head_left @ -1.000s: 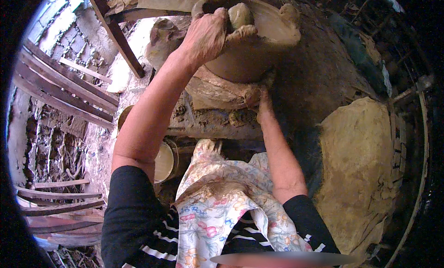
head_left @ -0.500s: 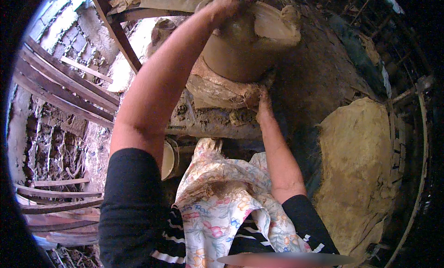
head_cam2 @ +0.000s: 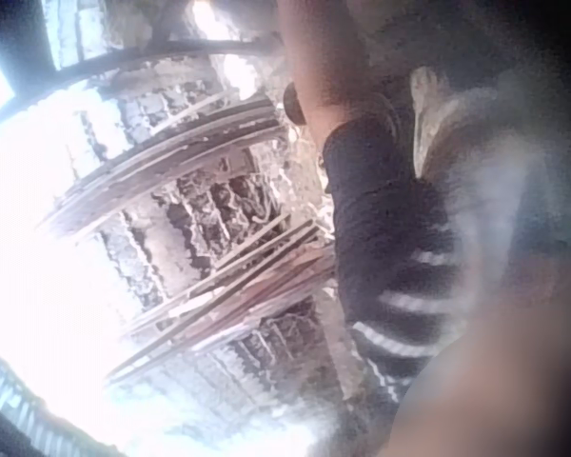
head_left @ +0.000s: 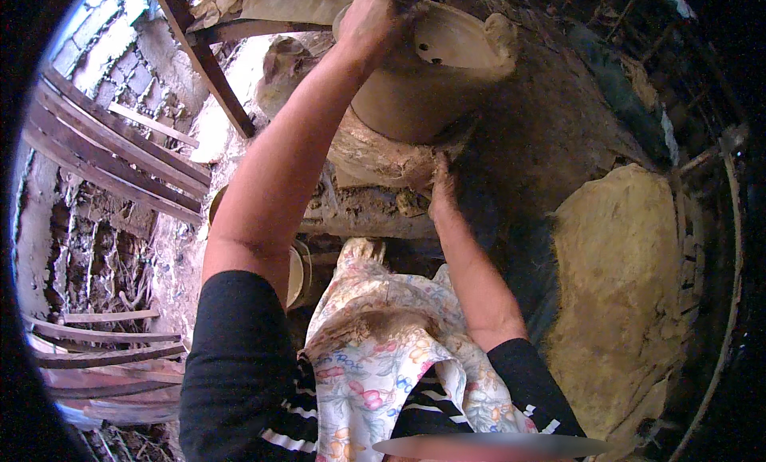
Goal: The person shapes a clay pot on a rotating pottery wheel using both hands. They repeatedly smooth the exterior and interior surfaces, refine the rim, and adjust the wall thickness while the wheel spins.
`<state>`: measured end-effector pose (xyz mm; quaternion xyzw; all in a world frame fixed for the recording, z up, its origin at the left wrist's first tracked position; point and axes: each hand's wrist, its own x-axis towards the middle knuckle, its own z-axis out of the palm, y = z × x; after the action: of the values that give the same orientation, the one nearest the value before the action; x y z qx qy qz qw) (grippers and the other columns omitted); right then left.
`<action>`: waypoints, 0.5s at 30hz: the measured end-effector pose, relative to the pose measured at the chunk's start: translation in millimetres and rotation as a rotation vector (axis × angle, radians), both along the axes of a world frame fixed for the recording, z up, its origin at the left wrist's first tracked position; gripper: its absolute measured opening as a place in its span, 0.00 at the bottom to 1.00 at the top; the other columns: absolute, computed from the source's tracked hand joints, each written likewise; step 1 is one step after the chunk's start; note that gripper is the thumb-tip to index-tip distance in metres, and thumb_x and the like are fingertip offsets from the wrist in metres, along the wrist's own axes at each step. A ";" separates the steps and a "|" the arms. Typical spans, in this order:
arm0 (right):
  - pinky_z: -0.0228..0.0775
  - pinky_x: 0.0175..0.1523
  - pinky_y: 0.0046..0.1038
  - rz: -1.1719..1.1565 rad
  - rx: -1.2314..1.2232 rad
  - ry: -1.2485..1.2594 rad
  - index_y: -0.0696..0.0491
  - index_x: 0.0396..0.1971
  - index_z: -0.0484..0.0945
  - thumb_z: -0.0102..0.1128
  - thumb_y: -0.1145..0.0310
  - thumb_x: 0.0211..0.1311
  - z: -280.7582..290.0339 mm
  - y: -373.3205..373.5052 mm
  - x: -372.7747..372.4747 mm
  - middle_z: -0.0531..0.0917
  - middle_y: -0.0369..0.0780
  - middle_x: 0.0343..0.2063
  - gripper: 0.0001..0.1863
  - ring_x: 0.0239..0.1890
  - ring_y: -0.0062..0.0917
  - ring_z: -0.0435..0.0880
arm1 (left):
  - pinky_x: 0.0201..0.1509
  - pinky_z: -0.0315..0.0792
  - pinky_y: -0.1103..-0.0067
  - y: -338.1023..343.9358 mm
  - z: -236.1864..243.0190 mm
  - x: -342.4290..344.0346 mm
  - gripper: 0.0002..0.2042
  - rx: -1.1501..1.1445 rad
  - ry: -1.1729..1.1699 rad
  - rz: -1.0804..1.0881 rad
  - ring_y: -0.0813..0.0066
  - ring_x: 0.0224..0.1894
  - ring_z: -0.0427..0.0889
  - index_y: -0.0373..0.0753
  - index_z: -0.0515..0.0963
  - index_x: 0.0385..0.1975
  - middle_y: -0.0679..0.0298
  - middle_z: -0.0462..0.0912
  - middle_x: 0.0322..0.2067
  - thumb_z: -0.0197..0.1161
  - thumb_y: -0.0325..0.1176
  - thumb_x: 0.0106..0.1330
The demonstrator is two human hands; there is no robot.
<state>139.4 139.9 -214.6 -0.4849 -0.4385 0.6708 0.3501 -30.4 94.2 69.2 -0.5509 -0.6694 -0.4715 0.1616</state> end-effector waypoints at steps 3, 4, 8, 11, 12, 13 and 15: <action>0.64 0.49 0.40 0.134 -0.079 -0.001 0.46 0.56 0.64 0.48 0.34 0.50 4.9 -9.7 -0.2 0.68 0.38 0.52 0.39 0.50 0.29 0.69 | 0.45 0.70 0.64 -25.1 -15.7 1.4 0.30 -0.043 0.013 0.076 0.47 0.40 0.77 0.37 0.75 0.41 0.48 0.79 0.36 0.62 0.57 0.47; 0.64 0.48 0.40 0.119 -0.030 0.009 0.46 0.55 0.65 0.47 0.33 0.50 6.1 -17.9 -2.4 0.69 0.38 0.51 0.38 0.49 0.29 0.69 | 0.45 0.70 0.64 -26.6 -19.3 -0.7 0.28 -0.115 0.014 0.125 0.48 0.39 0.77 0.37 0.76 0.40 0.48 0.79 0.35 0.62 0.56 0.47; 0.64 0.47 0.42 0.125 -0.014 0.051 0.45 0.53 0.65 0.47 0.33 0.50 13.8 -37.4 2.6 0.69 0.38 0.50 0.37 0.50 0.31 0.67 | 0.43 0.71 0.65 -3.4 -23.0 -6.4 0.23 -0.225 0.105 0.262 0.49 0.37 0.78 0.37 0.80 0.34 0.48 0.80 0.32 0.61 0.53 0.49; 0.63 0.48 0.45 -0.021 -0.136 0.185 0.44 0.55 0.63 0.46 0.34 0.51 27.9 -27.6 14.5 0.67 0.38 0.53 0.37 0.52 0.33 0.66 | 0.36 0.71 0.63 11.9 -15.3 -8.6 0.14 -0.143 0.237 0.309 0.49 0.34 0.79 0.34 0.78 0.26 0.46 0.78 0.27 0.54 0.40 0.56; 0.62 0.49 0.47 -0.032 -0.142 0.216 0.44 0.56 0.62 0.46 0.35 0.52 32.0 -18.1 18.4 0.65 0.39 0.55 0.37 0.54 0.34 0.64 | 0.36 0.71 0.64 14.7 -13.1 -9.8 0.14 -0.171 0.138 0.309 0.49 0.34 0.79 0.34 0.78 0.24 0.46 0.79 0.26 0.55 0.41 0.55; 0.60 0.50 0.49 -0.043 -0.148 0.246 0.44 0.57 0.61 0.45 0.35 0.53 36.6 -9.0 21.7 0.63 0.39 0.57 0.37 0.56 0.35 0.62 | 0.36 0.71 0.64 15.6 -9.9 -13.4 0.15 -0.204 0.048 0.312 0.49 0.34 0.79 0.34 0.78 0.22 0.46 0.79 0.26 0.56 0.41 0.55; 0.59 0.51 0.50 -0.029 -0.073 0.295 0.44 0.57 0.61 0.44 0.36 0.54 36.7 3.7 25.7 0.63 0.40 0.57 0.35 0.57 0.36 0.61 | 0.35 0.71 0.64 18.3 -10.1 -22.5 0.15 -0.215 -0.063 0.314 0.50 0.33 0.79 0.34 0.79 0.21 0.46 0.79 0.25 0.56 0.42 0.53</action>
<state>165.1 143.6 -177.9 -0.4000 -0.3506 0.7450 0.4026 -52.9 112.5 59.1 -0.4386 -0.7984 -0.3834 0.1522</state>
